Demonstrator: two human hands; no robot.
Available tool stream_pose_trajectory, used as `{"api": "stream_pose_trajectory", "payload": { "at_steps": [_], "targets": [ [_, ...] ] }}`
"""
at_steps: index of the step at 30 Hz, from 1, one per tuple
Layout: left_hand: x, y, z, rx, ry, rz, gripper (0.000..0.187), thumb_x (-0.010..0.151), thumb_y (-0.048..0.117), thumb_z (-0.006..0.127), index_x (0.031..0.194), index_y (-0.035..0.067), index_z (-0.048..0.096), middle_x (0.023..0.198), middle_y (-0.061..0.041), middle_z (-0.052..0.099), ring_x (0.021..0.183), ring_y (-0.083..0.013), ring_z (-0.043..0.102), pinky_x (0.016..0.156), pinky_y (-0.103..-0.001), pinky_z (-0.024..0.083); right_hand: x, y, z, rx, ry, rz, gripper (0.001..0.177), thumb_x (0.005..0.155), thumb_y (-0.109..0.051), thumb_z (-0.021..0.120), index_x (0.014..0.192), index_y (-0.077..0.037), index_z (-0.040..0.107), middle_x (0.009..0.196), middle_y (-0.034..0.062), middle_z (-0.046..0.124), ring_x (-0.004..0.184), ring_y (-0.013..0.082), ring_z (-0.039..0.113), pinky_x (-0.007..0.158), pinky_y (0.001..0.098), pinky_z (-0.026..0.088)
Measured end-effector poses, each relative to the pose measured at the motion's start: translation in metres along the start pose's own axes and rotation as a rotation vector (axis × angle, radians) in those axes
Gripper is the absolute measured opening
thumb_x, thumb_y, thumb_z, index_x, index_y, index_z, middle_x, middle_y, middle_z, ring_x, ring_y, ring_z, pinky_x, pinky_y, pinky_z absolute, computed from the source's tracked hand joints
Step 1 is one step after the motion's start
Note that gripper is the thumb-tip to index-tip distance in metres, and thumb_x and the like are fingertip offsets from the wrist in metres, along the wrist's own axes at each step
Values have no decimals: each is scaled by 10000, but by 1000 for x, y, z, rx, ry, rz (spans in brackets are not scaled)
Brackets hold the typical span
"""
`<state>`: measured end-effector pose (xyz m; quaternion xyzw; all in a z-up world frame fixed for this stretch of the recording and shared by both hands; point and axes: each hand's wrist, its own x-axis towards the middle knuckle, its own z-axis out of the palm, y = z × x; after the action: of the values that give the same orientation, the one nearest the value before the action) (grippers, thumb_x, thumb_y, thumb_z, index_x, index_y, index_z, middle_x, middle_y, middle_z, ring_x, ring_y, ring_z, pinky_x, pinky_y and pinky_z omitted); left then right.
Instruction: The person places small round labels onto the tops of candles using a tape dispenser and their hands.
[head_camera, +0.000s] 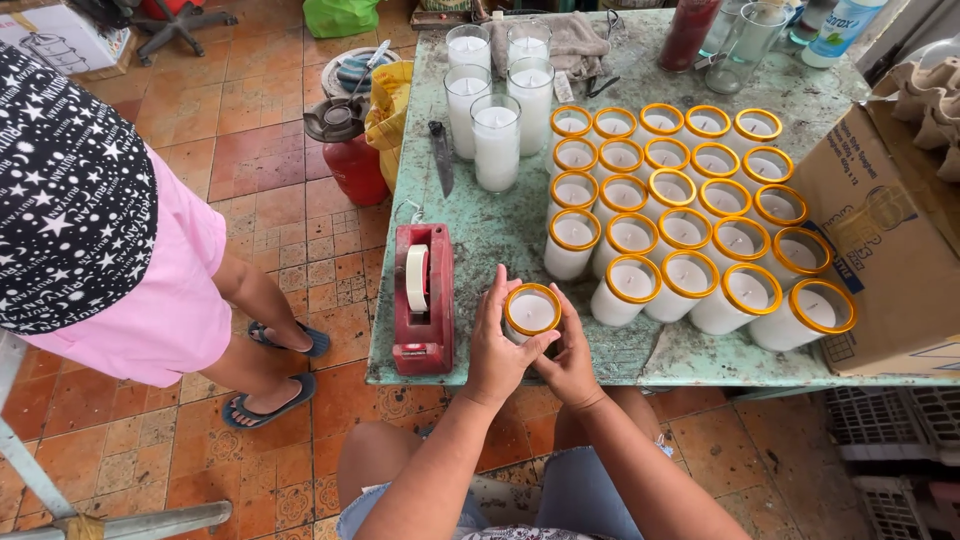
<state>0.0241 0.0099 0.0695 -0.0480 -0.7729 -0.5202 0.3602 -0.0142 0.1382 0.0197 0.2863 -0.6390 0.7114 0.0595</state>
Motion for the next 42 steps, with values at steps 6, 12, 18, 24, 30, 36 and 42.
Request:
{"api": "stream_pose_trajectory", "payload": {
  "at_steps": [6,12,18,24,30,36,42],
  "targets": [
    [-1,-3,-2,-23,4,0,1131,693,272,945,1601,72,301,1325,-153,618,1236,-347,618,1058,-467,486,3,3,-2,-12,-17,14,1015,742,14,854,1592,-43,303,1370,210,556,1291,335,567,1104,502,432],
    [1,-4,-3,-3,-48,-15,1130,686,265,934,1601,70,299,1328,-165,613,1257,-366,597,1070,-498,471,3,5,-2,-33,-13,32,953,741,-29,877,1546,-42,366,1381,203,567,1281,370,585,1091,503,452],
    [1,-4,-2,21,-51,0,1068,692,269,916,1579,76,353,1319,-152,607,1243,-354,592,1059,-490,476,3,5,1,-13,-1,18,964,738,-51,883,1543,-39,354,1399,199,556,1288,343,576,1068,482,475],
    [1,-1,1,91,-1,-13,1091,669,367,926,1566,77,376,1280,-160,565,1218,-370,574,1042,-526,475,2,8,5,-115,81,-120,1147,703,-128,924,1608,-58,222,1500,181,358,1372,377,439,1065,491,458],
    [-16,-8,-13,-412,-182,-267,947,979,438,634,1665,144,52,1554,-259,394,1470,-428,335,1192,-602,216,4,0,4,-358,181,-144,1126,702,-131,942,1607,-27,280,1234,170,480,1121,314,560,901,433,517],
    [-32,-27,-14,-347,-226,-286,868,970,319,667,1664,140,179,1548,-214,362,1485,-369,290,1219,-519,197,-5,-12,4,-291,174,-84,816,769,-93,880,1493,-25,508,1313,186,573,1223,334,618,964,412,549],
    [-23,-36,-24,-175,-298,-303,1116,724,41,764,1668,175,185,1516,-144,409,1442,-311,380,1163,-451,352,9,-16,-19,10,-98,151,834,792,48,797,1531,0,413,1533,227,476,1379,378,468,1131,489,413]
  ]
}}
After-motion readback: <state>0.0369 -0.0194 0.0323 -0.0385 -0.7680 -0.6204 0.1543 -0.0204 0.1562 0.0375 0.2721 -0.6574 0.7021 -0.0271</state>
